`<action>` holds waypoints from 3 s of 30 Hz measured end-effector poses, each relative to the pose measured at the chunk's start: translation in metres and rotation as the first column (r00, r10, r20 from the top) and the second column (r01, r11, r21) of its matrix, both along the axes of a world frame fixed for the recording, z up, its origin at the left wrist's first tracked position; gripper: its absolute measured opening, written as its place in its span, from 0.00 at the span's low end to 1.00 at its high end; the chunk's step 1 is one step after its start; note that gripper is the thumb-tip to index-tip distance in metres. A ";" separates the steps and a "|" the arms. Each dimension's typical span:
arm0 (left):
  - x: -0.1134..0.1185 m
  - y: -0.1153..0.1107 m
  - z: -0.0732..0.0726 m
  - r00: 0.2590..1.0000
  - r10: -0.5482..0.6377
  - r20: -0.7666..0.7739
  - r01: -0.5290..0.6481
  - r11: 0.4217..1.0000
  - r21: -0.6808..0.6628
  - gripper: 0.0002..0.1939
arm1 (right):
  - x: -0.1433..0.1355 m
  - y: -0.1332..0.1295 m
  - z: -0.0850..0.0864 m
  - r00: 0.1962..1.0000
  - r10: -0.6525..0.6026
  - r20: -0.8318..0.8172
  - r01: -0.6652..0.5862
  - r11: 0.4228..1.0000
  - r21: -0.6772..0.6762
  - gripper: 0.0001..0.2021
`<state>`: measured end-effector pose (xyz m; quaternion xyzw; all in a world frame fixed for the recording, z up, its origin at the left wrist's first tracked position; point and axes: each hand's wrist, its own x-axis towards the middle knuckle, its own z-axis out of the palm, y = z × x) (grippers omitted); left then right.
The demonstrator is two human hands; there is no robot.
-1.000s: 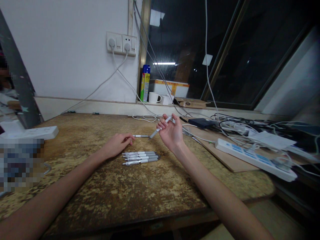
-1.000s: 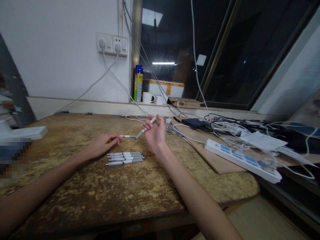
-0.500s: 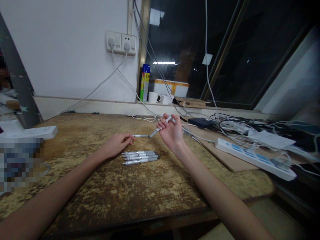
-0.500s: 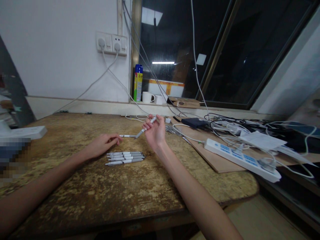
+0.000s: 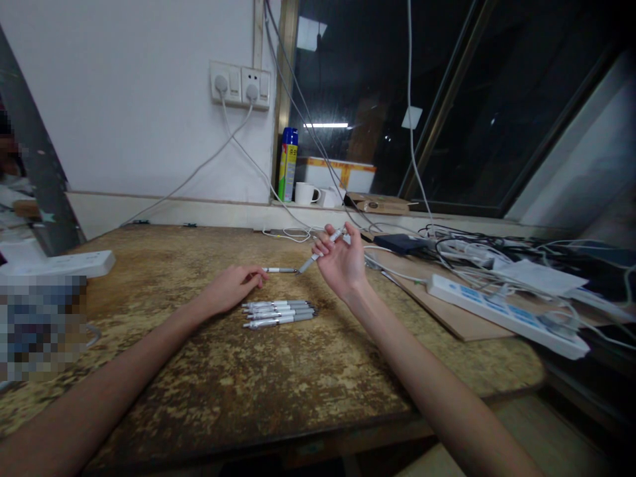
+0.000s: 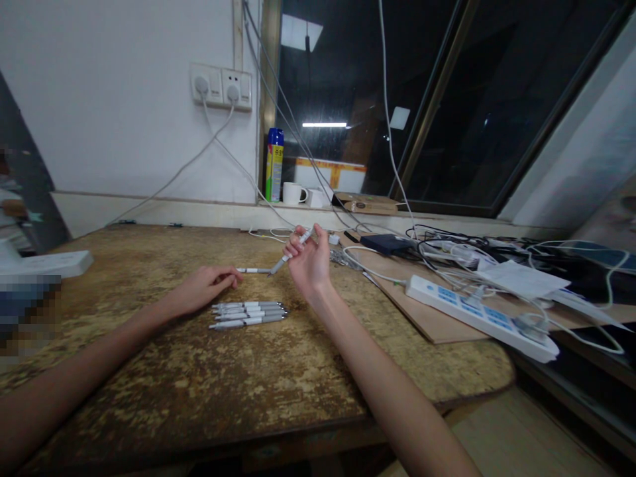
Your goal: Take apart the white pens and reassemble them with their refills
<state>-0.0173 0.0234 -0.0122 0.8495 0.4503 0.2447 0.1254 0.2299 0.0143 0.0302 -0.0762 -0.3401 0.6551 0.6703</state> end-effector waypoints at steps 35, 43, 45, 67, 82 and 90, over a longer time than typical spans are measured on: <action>0.009 -0.003 0.013 0.855 -0.145 0.497 0.225 0.969 -0.105 0.24 | -0.014 0.004 -0.023 0.587 -0.328 0.740 -0.012 0.911 0.413 0.07; -0.007 0.005 0.014 0.952 -0.175 0.249 0.223 0.958 -0.179 0.16 | -0.008 0.010 -0.045 0.168 -0.245 0.955 -0.208 0.938 0.278 0.12; -0.014 0.008 0.016 0.970 -0.171 0.172 0.209 0.948 -0.238 0.16 | -0.003 0.013 -0.047 0.034 -0.269 0.963 -0.206 0.941 0.270 0.14; -0.025 0.008 0.018 0.957 -0.291 -0.007 0.269 0.893 -0.362 0.16 | 0.007 0.023 -0.054 -0.059 -0.348 0.936 -0.338 0.889 0.309 0.14; -0.027 0.027 -0.014 0.996 0.083 -0.018 -0.075 0.964 0.255 0.17 | 0.013 0.051 -0.084 -0.165 -0.579 0.799 0.114 0.793 0.598 0.11; -0.023 0.021 -0.013 0.995 0.066 -0.078 -0.053 0.986 0.158 0.17 | 0.009 0.063 -0.091 -0.217 -0.592 0.776 0.055 0.786 0.616 0.09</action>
